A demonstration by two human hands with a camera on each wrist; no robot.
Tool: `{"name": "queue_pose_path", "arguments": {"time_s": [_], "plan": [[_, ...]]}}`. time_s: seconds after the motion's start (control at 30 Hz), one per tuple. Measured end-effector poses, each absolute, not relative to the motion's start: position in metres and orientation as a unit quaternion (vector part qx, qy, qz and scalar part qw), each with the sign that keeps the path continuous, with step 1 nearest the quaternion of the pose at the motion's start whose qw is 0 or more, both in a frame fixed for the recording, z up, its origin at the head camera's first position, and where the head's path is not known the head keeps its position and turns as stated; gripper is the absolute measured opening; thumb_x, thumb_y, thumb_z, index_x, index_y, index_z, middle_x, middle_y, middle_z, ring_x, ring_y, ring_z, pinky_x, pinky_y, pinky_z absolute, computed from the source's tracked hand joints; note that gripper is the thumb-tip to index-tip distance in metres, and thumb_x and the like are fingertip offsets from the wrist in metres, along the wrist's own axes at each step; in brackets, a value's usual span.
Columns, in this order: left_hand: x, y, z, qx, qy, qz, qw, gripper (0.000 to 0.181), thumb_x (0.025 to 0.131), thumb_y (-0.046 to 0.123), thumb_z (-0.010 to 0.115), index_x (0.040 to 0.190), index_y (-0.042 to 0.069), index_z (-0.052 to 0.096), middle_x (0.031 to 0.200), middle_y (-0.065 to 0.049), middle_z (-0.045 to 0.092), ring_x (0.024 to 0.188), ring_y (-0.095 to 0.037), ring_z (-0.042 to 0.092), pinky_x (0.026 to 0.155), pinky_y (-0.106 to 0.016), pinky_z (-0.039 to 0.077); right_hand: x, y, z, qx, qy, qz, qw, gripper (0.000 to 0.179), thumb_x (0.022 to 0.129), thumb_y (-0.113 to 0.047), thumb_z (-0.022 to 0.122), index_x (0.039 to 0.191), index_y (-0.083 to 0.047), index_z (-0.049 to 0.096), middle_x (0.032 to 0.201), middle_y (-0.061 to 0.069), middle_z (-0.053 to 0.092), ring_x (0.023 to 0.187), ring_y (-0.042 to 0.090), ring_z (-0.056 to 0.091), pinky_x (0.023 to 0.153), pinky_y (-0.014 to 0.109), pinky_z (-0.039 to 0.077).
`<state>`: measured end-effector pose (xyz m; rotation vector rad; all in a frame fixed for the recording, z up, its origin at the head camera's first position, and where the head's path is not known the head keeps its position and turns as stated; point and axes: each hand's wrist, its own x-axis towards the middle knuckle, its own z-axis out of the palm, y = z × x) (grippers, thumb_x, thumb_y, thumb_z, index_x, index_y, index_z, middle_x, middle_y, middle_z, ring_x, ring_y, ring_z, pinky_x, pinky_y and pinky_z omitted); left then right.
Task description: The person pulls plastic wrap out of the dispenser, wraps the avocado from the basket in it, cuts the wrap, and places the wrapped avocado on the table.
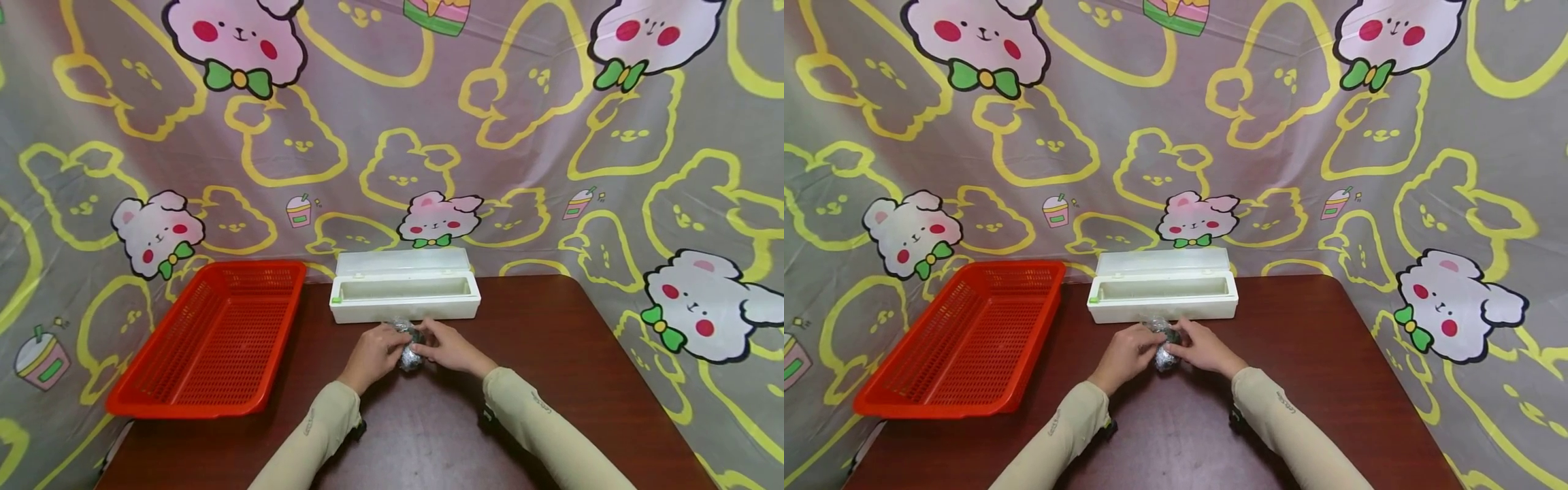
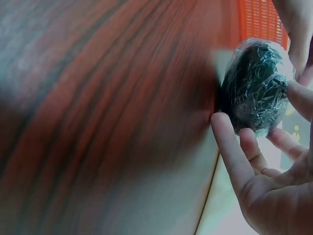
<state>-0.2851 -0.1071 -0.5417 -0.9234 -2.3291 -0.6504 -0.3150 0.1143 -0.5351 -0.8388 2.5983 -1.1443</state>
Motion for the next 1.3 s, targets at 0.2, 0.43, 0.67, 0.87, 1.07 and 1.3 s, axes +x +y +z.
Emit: {"name": "queue_pose_path", "arguments": {"time_s": [0.2,0.43,0.67,0.87,1.07,1.3], "plan": [[-0.284,-0.116,-0.537,-0.348,-0.883,-0.255,0.186,0.032,0.088,0.025,0.085,0.118,0.014,0.08,0.108,0.001,0.08,0.096,-0.014,0.071,0.082,-0.03,0.06,-0.317,0.116,-0.536,-0.281,0.872,-0.386,0.105,0.035,0.101,-0.033,0.068,0.131,-0.017,0.061,0.086,0.001,0.066,0.069,0.008,0.061,0.069,0.028,0.052],[-0.285,-0.119,-0.538,-0.333,-0.899,-0.248,0.14,0.047,0.086,0.039,0.084,0.124,0.014,0.075,0.127,-0.001,0.073,0.105,-0.017,0.069,0.088,-0.034,0.059,-0.317,0.117,-0.536,-0.282,0.864,-0.397,0.128,0.044,0.102,-0.036,0.066,0.14,-0.015,0.058,0.087,0.002,0.065,0.069,0.01,0.063,0.067,0.029,0.053],[-0.286,-0.12,-0.542,-0.329,-0.896,-0.259,0.15,0.05,0.085,0.037,0.082,0.129,0.016,0.072,0.118,-0.001,0.077,0.099,-0.015,0.068,0.082,-0.03,0.059,-0.319,0.119,-0.538,-0.242,0.842,-0.452,0.17,0.039,0.103,-0.036,0.064,0.138,-0.019,0.059,0.101,0.006,0.068,0.08,0.014,0.069,0.071,0.03,0.061],[-0.285,-0.122,-0.545,-0.304,-0.893,-0.308,0.123,0.046,0.088,0.032,0.081,0.131,0.017,0.073,0.111,-0.004,0.073,0.101,-0.017,0.068,0.084,-0.032,0.059,-0.319,0.118,-0.538,-0.225,0.832,-0.471,0.187,0.037,0.104,-0.034,0.064,0.138,-0.02,0.06,0.108,0.009,0.069,0.085,0.016,0.071,0.075,0.032,0.063],[-0.29,-0.12,-0.547,-0.228,-0.876,-0.417,0.087,0.028,0.089,0.025,0.081,0.117,0.019,0.08,0.114,0.004,0.078,0.103,-0.015,0.072,0.09,-0.032,0.059,-0.32,0.118,-0.538,-0.228,0.825,-0.485,0.18,0.037,0.103,-0.028,0.065,0.138,-0.015,0.06,0.119,0.016,0.067,0.085,0.018,0.072,0.073,0.033,0.063],[-0.29,-0.111,-0.548,-0.072,-0.828,-0.555,0.022,0.03,0.08,0.021,0.091,0.101,0.007,0.077,0.1,-0.007,0.079,0.091,-0.016,0.075,0.081,-0.029,0.06,-0.319,0.117,-0.542,-0.225,0.802,-0.519,0.191,0.037,0.103,-0.02,0.065,0.138,-0.008,0.058,0.136,0.022,0.059,0.094,0.02,0.072,0.076,0.036,0.064]]}}
